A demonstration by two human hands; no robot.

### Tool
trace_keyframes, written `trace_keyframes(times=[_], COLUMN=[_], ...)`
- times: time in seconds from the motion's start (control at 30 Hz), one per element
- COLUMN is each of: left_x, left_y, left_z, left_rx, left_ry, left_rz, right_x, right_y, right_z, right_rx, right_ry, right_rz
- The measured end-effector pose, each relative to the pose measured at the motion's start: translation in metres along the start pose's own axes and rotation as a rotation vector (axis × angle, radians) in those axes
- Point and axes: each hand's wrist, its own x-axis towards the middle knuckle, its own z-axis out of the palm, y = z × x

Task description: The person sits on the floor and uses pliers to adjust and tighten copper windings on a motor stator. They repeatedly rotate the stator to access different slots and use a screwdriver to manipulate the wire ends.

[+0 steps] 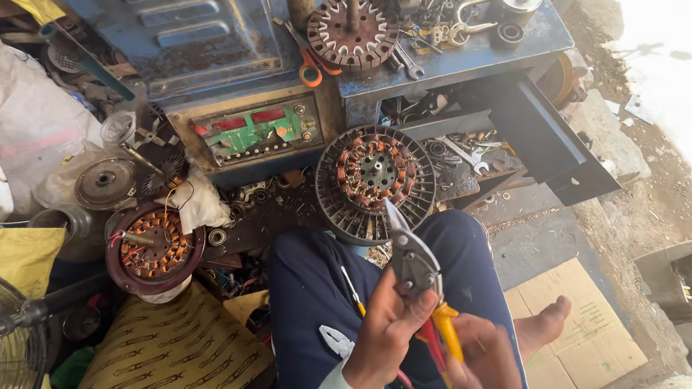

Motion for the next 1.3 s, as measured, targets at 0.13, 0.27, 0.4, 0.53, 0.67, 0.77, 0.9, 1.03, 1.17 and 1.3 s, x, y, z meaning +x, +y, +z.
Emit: trace_keyframes(times=[0.13, 0.27, 0.4, 0.53, 0.67, 0.77, 0.9, 1.03, 1.17, 1.3], left_x=[0.009, 0.013, 0.021, 0.032, 0.040, 0.041, 0.039, 0.042, 0.040, 0.033], left_y=[-0.007, -0.001, -0.002, -0.020, -0.034, -0.049, -0.064, -0.069, -0.049, 0.016], left_z=[0.008, 0.008, 0.002, -0.007, -0.013, -0.010, -0.009, -0.010, -0.004, -0.020], left_rx=[0.011, 0.036, -0.019, -0.030, -0.082, -0.091, -0.051, -0.032, 0.094, 1.265], left_ry=[-0.020, -0.044, -0.054, 0.016, 0.078, 0.045, 0.040, 0.042, -0.004, 0.199], left_rz=[-0.007, -0.079, -0.088, -0.102, -0.102, -0.150, -0.208, -0.228, -0.120, 0.017], right_x=[0.021, 0.050, 0.063, 0.072, 0.087, 0.092, 0.093, 0.097, 0.098, 0.102], right_y=[-0.035, -0.068, -0.087, -0.107, -0.127, -0.137, -0.137, -0.141, -0.153, -0.163], right_z=[-0.020, -0.019, -0.010, -0.002, 0.004, 0.003, 0.003, 0.012, 0.031, 0.039], right_rx=[-0.086, -0.555, -0.640, -0.615, -0.789, -0.868, -0.838, -0.884, -1.007, -1.058], right_ry=[-0.085, -0.058, 0.024, 0.082, 0.140, 0.126, 0.072, 0.085, 0.109, 0.102], right_rz=[0.367, 0.355, 0.252, 0.177, 0.225, 0.214, 0.106, 0.172, 0.152, 0.112])
